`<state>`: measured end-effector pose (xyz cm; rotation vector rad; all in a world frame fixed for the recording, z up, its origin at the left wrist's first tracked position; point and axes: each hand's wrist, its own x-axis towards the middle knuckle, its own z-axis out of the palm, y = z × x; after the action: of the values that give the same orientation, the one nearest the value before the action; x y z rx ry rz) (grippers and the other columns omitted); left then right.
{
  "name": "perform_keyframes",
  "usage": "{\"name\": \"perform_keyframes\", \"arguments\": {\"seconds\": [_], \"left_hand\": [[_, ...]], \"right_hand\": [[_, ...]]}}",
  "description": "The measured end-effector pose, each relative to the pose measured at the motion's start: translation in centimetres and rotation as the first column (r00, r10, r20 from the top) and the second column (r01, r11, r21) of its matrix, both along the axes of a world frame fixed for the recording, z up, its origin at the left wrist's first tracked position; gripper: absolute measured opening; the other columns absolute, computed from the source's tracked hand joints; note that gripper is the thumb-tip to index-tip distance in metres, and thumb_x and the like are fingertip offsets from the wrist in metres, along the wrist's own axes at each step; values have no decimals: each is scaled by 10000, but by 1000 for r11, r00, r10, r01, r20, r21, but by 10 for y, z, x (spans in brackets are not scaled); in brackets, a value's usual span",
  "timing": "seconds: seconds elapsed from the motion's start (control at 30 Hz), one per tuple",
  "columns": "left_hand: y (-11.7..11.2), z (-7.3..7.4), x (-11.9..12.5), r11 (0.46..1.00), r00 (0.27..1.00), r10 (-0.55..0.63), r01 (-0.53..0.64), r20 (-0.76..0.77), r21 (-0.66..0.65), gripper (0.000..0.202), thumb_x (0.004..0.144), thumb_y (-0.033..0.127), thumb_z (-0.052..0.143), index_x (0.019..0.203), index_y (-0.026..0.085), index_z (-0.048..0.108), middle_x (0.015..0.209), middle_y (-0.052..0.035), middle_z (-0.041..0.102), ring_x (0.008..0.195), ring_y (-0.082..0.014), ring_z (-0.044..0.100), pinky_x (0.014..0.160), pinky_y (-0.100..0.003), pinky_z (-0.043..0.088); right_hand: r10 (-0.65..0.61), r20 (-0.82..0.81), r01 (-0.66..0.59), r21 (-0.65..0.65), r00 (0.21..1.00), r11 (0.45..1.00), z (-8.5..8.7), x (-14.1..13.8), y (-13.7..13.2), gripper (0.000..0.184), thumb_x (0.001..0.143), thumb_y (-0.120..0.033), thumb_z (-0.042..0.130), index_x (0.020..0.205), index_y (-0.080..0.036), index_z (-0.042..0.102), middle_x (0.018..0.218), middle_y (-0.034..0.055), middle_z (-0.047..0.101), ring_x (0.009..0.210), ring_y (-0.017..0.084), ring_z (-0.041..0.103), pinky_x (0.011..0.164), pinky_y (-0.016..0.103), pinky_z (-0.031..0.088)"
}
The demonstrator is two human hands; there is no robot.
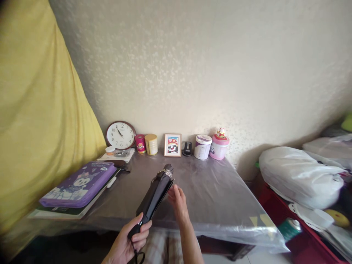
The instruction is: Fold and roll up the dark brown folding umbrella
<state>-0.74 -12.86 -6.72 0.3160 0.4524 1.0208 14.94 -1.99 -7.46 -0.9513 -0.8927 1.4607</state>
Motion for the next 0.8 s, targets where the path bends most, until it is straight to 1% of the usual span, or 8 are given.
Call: {"name": "perform_keyframes", "arguments": {"seconds": [0.1,0.2,0.27,0.37,0.43,0.5,0.63,0.8], "left_hand": [[-3,2,4,997,995,-80,80,-63,9,359,749,424,597,585,136,459,453,86,308,335,13,247,373,-143,191],[-6,5,9,994,976,-98,105,-194,24,360,762,469,556,639,138,482,487,59,415,327,6,294,362,-149,211],[-8,6,12,996,930,-22,54,-367,77,332,773,471,537,847,148,522,606,20,535,353,-21,385,363,-160,267],[-6,1,14,983,720,132,-8,-681,182,690,752,436,568,1313,235,221,742,5,608,395,-82,497,370,-192,352],[-5,-5,14,971,542,210,-21,-814,237,932,724,401,596,1378,274,-56,837,-9,633,420,-99,534,394,-208,392],[-3,-13,13,940,394,323,-30,-860,340,1015,709,337,608,1377,264,-152,996,-50,631,572,-126,610,532,-234,463],[-2,-22,14,872,92,482,41,-871,487,962,714,226,567,1400,227,-109,1279,-116,472,1105,-217,515,874,-294,402],[-3,-24,16,895,-161,425,221,-891,387,749,746,174,457,1411,240,118,1217,-133,466,939,-216,601,761,-286,438]], "right_hand": [[169,-77,-175,-72,983,982,14,-7,-4,529,693,-602,554,956,-147,618,880,102,666,757,213,623,609,287,469],[119,-76,-128,-119,990,985,16,-8,-6,511,670,-550,615,958,-128,616,810,94,672,677,198,618,564,270,465],[52,-45,-58,-143,998,988,11,-6,-6,494,656,-525,640,961,-138,613,797,79,675,654,191,617,547,262,467],[-50,36,54,-133,998,990,5,-3,-5,491,636,-509,659,971,-154,612,813,62,682,683,201,626,539,254,474],[-110,77,118,-98,991,988,2,-2,-5,502,619,-495,675,982,-155,609,840,62,686,729,215,633,561,258,485],[-151,95,158,-70,984,985,0,-2,-4,509,605,-481,689,986,-153,604,868,66,687,770,225,635,603,271,499],[-186,125,197,-77,975,977,-5,-3,-4,508,598,-460,697,988,-150,596,903,73,684,814,234,632,645,290,508],[-233,121,237,-20,965,971,-11,-3,-4,484,579,-460,699,953,-161,624,843,57,689,815,239,626,635,288,504]]}}
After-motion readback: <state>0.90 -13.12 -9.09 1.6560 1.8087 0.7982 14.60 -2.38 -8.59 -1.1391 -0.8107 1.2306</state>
